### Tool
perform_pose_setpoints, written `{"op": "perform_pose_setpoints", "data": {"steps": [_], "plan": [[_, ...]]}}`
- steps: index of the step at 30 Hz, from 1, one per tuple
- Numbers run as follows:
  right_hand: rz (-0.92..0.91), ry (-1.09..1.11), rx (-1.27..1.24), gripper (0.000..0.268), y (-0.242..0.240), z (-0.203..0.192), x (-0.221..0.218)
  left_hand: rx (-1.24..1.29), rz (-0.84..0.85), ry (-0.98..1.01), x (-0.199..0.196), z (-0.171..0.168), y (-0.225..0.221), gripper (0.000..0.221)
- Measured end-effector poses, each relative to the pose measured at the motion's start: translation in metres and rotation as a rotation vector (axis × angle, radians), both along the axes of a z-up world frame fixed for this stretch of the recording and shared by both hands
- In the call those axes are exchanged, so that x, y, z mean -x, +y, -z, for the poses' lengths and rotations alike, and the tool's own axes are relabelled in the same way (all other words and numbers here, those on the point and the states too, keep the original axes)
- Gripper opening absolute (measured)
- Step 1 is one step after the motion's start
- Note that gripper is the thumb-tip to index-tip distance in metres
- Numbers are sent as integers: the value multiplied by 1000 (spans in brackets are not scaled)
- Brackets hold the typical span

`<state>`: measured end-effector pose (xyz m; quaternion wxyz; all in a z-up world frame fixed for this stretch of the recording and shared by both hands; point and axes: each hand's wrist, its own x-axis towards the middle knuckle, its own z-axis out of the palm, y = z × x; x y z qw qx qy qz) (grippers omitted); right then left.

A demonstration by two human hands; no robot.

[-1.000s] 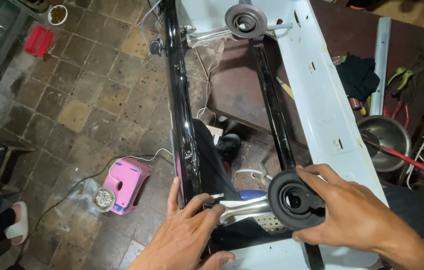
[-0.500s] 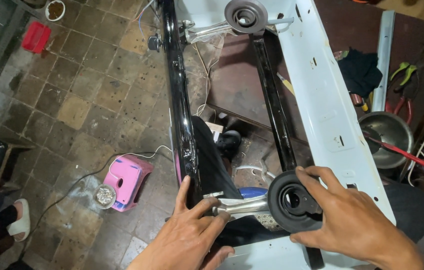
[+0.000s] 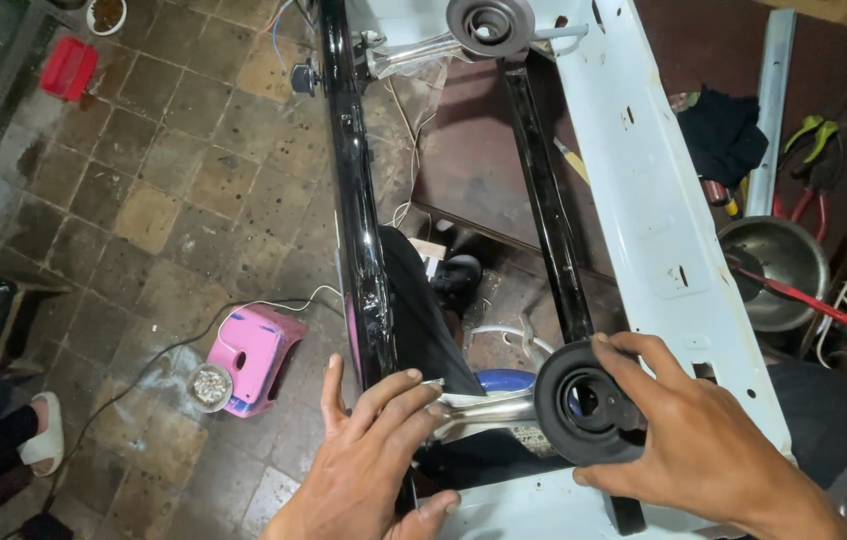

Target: Assembling a gas stove by installing the burner assembly into the frame and securing it with screws.

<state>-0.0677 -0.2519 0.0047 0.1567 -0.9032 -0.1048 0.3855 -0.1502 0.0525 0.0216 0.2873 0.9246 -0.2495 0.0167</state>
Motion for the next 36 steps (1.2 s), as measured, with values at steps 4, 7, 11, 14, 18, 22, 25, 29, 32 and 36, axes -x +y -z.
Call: {"op": "perform_pose_setpoints", "data": {"steps": [4,7,11,14,18,22,25,29,32,36], "plan": [[14,73,27,124,2,-2,-4,19,-4,-1,0,4,0,62],[-4,156,97,126,4,-1,-4,45,-23,8,0,5,0,65],[-78,-26,8,122,4,1,-1,55,-7,9,-1,4,0,66],[-116,-52,15,121,6,-4,-5,29,18,47,-5,0,1,66],[-98,-31,-28,122,6,-4,-5,-43,201,75,-17,-2,-1,64],[-24,-34,-98,122,7,-5,-1,-61,238,54,-36,-7,-29,57],[74,77,-53,128,8,-7,0,86,108,167,-56,-9,-57,86],[215,107,-82,135,3,1,8,53,42,810,-92,-2,-87,68],[214,61,-150,132,1,3,12,19,-10,1118,-106,12,-96,61],[445,99,-390,133,-1,-10,13,202,-165,1354,-109,17,-102,56]]}}
